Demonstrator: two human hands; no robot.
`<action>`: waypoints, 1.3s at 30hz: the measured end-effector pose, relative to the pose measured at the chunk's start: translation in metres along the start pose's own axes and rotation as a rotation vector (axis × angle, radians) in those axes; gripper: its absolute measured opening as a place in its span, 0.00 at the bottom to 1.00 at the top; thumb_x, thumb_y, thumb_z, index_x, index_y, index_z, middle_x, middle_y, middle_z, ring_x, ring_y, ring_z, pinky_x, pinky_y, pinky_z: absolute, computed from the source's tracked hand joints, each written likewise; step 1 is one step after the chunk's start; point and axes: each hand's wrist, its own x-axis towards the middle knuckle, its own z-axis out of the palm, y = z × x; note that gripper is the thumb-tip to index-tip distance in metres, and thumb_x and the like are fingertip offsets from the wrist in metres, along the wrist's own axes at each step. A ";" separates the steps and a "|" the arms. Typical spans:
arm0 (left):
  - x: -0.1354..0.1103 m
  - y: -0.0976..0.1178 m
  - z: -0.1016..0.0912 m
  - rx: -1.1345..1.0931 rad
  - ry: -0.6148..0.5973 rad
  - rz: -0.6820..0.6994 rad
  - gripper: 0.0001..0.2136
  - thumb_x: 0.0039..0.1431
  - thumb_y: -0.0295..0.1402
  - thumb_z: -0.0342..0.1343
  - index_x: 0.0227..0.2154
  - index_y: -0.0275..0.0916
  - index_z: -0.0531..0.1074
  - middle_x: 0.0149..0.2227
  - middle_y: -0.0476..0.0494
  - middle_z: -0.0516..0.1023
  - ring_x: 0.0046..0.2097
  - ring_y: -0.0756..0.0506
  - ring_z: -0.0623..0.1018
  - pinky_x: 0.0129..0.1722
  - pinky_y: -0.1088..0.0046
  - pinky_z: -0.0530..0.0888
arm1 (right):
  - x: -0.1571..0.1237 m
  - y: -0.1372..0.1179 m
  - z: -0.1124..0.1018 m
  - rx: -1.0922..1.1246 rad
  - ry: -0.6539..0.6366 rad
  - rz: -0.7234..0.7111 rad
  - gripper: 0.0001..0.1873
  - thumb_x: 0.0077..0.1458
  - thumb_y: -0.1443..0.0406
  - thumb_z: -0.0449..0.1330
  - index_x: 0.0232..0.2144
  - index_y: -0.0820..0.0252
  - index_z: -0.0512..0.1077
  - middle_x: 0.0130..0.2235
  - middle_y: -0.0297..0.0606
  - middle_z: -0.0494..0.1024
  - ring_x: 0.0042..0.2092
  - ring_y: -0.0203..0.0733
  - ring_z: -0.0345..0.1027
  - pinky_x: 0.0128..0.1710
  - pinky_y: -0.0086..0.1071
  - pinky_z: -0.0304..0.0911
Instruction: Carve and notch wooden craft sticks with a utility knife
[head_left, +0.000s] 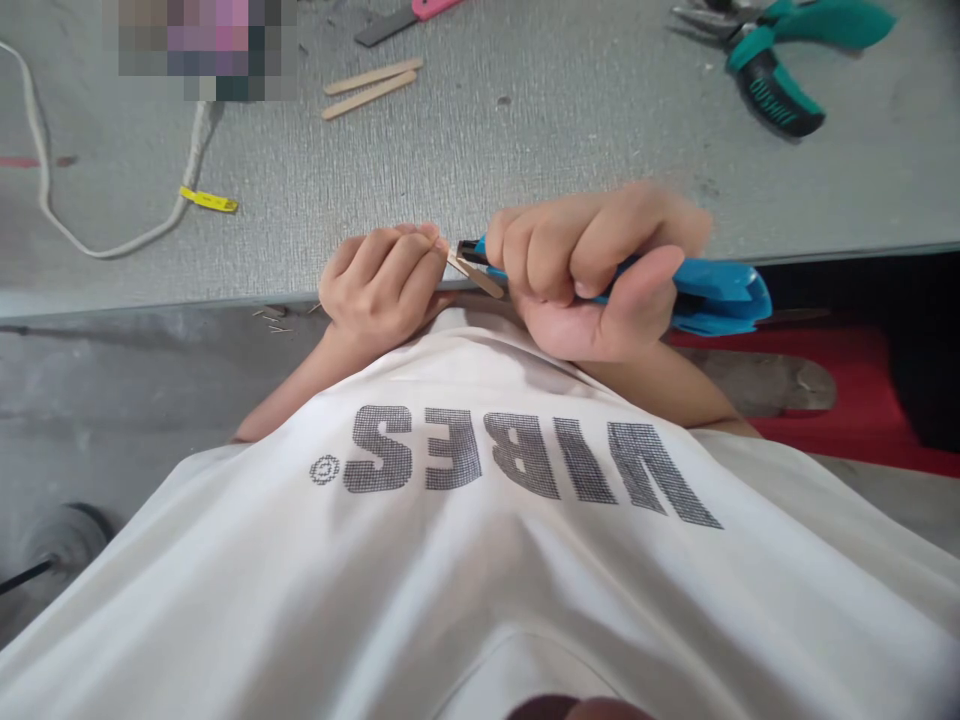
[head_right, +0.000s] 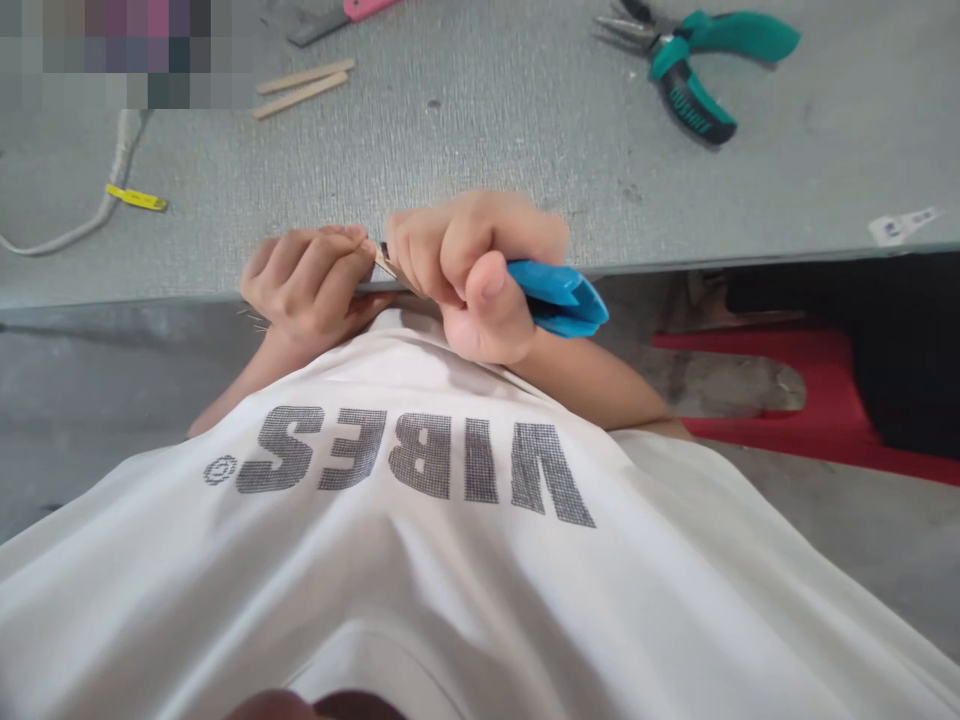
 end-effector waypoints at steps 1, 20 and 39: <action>0.000 0.001 0.000 -0.007 -0.009 -0.007 0.28 0.82 0.64 0.50 0.49 0.46 0.83 0.51 0.34 0.88 0.59 0.27 0.89 0.55 0.45 0.81 | 0.000 0.001 0.000 -0.003 0.006 -0.004 0.41 0.81 0.47 0.66 0.24 0.54 0.48 0.19 0.26 0.50 0.20 0.37 0.39 0.27 0.38 0.52; -0.006 -0.006 0.006 0.055 0.125 0.097 0.32 0.79 0.69 0.50 0.52 0.48 0.83 0.51 0.35 0.89 0.57 0.28 0.90 0.52 0.47 0.81 | -0.002 0.006 0.000 -0.028 0.063 -0.077 0.41 0.82 0.46 0.64 0.26 0.56 0.47 0.19 0.25 0.50 0.19 0.35 0.42 0.29 0.35 0.55; -0.004 -0.003 0.005 0.105 0.206 0.156 0.26 0.82 0.64 0.52 0.52 0.48 0.83 0.51 0.37 0.91 0.54 0.29 0.91 0.48 0.46 0.80 | -0.005 0.005 -0.003 -0.078 -0.039 -0.074 0.41 0.82 0.43 0.64 0.23 0.55 0.51 0.18 0.27 0.51 0.19 0.37 0.42 0.27 0.38 0.52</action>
